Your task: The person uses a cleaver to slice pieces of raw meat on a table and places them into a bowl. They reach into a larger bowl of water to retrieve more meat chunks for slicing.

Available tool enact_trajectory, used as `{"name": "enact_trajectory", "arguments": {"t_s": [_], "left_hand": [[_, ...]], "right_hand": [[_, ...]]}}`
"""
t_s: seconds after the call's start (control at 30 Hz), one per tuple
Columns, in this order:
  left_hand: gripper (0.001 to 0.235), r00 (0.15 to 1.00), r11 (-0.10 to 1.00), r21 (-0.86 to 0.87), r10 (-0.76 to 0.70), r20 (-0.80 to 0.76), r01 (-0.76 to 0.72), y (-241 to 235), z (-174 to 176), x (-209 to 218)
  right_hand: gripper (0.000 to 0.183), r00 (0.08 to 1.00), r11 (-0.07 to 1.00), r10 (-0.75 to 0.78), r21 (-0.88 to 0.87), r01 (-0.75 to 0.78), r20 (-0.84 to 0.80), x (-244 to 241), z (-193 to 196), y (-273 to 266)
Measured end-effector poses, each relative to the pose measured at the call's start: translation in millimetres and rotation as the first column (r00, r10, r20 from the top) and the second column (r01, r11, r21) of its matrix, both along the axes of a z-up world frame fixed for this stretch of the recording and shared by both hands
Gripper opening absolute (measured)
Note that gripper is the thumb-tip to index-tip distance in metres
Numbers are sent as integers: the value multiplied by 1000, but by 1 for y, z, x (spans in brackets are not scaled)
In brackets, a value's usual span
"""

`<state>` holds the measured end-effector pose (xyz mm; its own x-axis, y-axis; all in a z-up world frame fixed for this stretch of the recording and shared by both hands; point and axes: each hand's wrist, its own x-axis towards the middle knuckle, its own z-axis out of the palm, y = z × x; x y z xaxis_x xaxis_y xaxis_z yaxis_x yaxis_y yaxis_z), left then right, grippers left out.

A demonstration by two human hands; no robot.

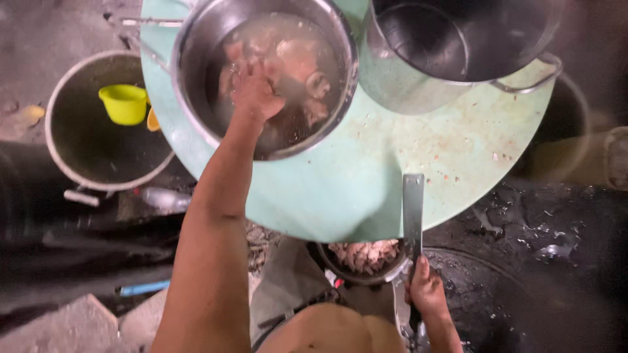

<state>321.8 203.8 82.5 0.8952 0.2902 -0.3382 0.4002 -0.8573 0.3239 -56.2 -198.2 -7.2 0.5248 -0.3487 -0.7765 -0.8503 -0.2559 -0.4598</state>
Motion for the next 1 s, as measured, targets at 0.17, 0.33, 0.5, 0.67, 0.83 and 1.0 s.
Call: {"name": "enact_trajectory", "arguments": {"t_s": [0.17,0.33,0.5,0.67,0.83,1.0], "left_hand": [[98,942,939,162,-320,100,302,-7,-46,38],[50,885,885,110,-460,69,452,-17,-60,37],[45,874,873,62,-486,3,485,-10,-35,11],[35,958,916,-303,-208,199,262,10,-6,-15],[34,900,506,-751,-145,411,425,8,32,-43],[22,809,589,-558,-479,341,585,-61,10,-102]], "right_hand": [[81,994,993,-101,66,98,36,-1,-2,13],[88,995,997,-80,9,81,-61,5,-3,17],[80,996,995,-84,58,87,-40,9,-3,8],[88,999,999,46,13,-46,-15,7,-8,-5],[91,994,994,105,3,-105,25,6,-18,-10],[85,973,986,160,15,-165,169,4,-19,-13]]}}
